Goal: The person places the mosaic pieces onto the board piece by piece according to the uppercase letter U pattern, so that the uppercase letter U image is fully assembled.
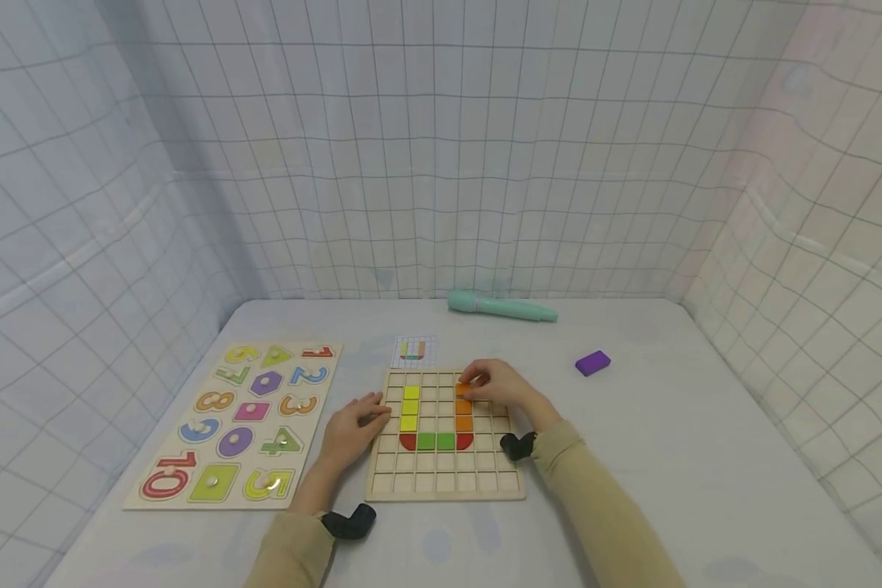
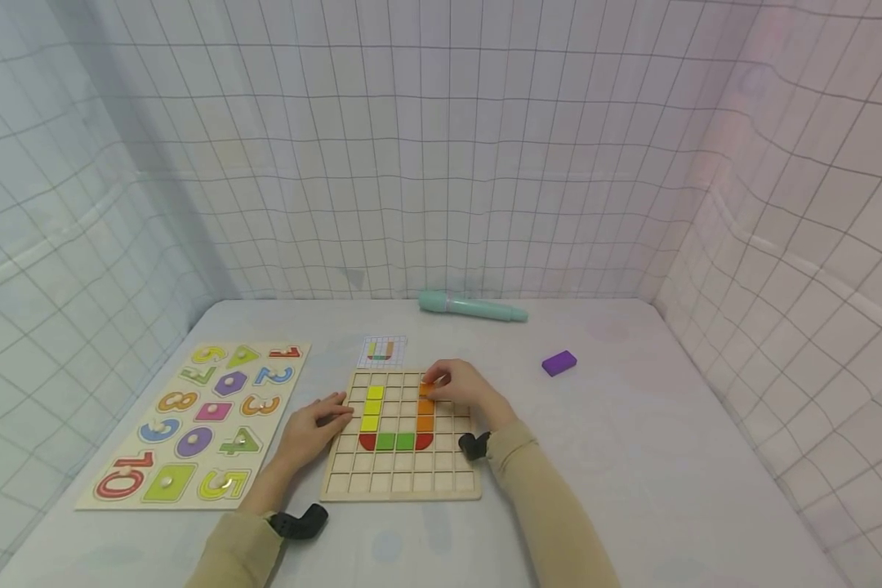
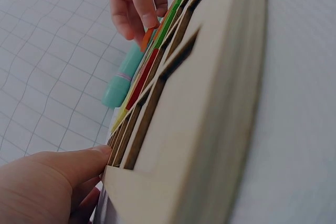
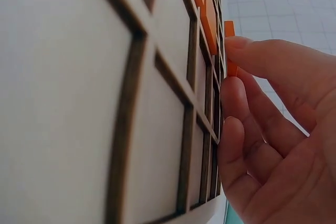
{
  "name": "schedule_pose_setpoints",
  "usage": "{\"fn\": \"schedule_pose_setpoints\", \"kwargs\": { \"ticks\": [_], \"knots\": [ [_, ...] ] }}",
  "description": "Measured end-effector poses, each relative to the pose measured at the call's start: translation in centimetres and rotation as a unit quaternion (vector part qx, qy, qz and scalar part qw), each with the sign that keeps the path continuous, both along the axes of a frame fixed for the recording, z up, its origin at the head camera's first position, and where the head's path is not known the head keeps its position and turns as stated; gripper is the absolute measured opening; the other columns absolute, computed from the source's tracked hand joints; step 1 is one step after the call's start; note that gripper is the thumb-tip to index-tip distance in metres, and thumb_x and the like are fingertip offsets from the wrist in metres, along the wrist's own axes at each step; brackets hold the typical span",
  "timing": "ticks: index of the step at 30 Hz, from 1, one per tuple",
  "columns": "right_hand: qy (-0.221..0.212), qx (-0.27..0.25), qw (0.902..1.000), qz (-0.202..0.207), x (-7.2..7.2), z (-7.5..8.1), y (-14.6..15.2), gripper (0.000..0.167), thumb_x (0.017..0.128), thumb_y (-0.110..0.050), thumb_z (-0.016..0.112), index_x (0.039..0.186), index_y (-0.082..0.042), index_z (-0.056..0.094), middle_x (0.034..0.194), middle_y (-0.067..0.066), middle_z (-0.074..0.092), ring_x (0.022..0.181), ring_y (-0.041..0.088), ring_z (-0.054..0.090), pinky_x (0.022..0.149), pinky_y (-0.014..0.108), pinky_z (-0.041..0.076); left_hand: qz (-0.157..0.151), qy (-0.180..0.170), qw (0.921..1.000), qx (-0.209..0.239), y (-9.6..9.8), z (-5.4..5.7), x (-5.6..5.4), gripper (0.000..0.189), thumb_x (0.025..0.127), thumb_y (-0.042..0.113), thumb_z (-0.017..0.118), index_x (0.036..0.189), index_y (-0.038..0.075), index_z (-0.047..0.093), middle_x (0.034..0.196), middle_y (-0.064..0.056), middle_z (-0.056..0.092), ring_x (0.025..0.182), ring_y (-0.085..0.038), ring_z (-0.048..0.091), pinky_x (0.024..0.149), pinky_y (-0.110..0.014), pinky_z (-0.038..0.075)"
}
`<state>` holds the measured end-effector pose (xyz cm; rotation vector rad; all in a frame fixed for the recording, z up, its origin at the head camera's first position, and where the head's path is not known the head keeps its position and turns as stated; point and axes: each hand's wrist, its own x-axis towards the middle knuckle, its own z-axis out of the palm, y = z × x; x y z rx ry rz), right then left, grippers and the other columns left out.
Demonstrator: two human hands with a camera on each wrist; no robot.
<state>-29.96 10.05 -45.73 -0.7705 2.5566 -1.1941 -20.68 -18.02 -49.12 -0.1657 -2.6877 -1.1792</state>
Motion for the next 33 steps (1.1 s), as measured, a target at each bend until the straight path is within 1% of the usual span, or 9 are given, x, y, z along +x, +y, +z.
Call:
{"fn": "schedule_pose_setpoints", "kwargs": {
  "ticks": [10, 17, 25, 29, 33],
  "knots": [
    [-0.002, 0.008, 1.0000, 0.000, -0.3, -0.4, -0.1, 0.019, 0.082, -0.014, 0.072, 0.100, -0.012, 0.067, 0.100, -0.001, 0.064, 0.085, 0.012, 0.058, 0.079, 0.029, 0.052, -0.004, 0.005, 1.0000, 0.003, 0.0, 0.1, 0.0, 0.021, 0.087, 0.019, 0.067, 0.101, 0.005, 0.073, 0.129, -0.013, 0.057, 0.126, -0.030, 0.046, 0.114, -0.038, 0.028],
    [-0.005, 0.012, 0.9999, 0.001, -0.1, -0.1, -0.1, 0.019, 0.082, -0.014, 0.073, 0.100, -0.012, 0.067, 0.099, -0.002, 0.064, 0.086, 0.013, 0.058, 0.080, 0.028, 0.052, -0.003, 0.004, 1.0000, 0.002, 0.1, 0.0, -0.1, 0.020, 0.087, 0.018, 0.068, 0.101, 0.005, 0.073, 0.129, -0.013, 0.057, 0.126, -0.029, 0.046, 0.114, -0.038, 0.028],
    [0.001, 0.014, 0.9999, 0.008, 0.1, 0.1, 0.0, 0.019, 0.083, -0.014, 0.071, 0.101, -0.010, 0.066, 0.100, -0.001, 0.064, 0.086, 0.015, 0.056, 0.079, 0.028, 0.051, -0.004, 0.006, 0.9999, 0.008, 0.1, 0.2, 0.0, 0.020, 0.087, 0.018, 0.068, 0.101, 0.004, 0.073, 0.128, -0.014, 0.057, 0.126, -0.030, 0.046, 0.114, -0.038, 0.028],
    [0.004, 0.020, 0.9997, 0.016, 0.4, 0.3, 0.4, 0.020, 0.086, -0.012, 0.068, 0.104, -0.008, 0.064, 0.103, 0.002, 0.064, 0.089, 0.015, 0.057, 0.082, 0.030, 0.052, -0.003, 0.007, 0.9999, 0.011, 0.2, 0.2, 0.0, 0.020, 0.087, 0.019, 0.068, 0.100, 0.005, 0.073, 0.128, -0.014, 0.057, 0.126, -0.030, 0.047, 0.114, -0.039, 0.028],
    [-0.003, 0.025, 0.9995, 0.020, 1.3, 0.7, 1.4, 0.021, 0.088, -0.009, 0.063, 0.109, -0.005, 0.062, 0.107, 0.005, 0.063, 0.092, 0.018, 0.058, 0.083, 0.033, 0.052, -0.006, 0.009, 0.9999, -0.007, 0.2, 0.2, 0.0, 0.019, 0.087, 0.019, 0.068, 0.101, 0.006, 0.073, 0.128, -0.014, 0.057, 0.125, -0.030, 0.047, 0.114, -0.040, 0.029]
  ]
}}
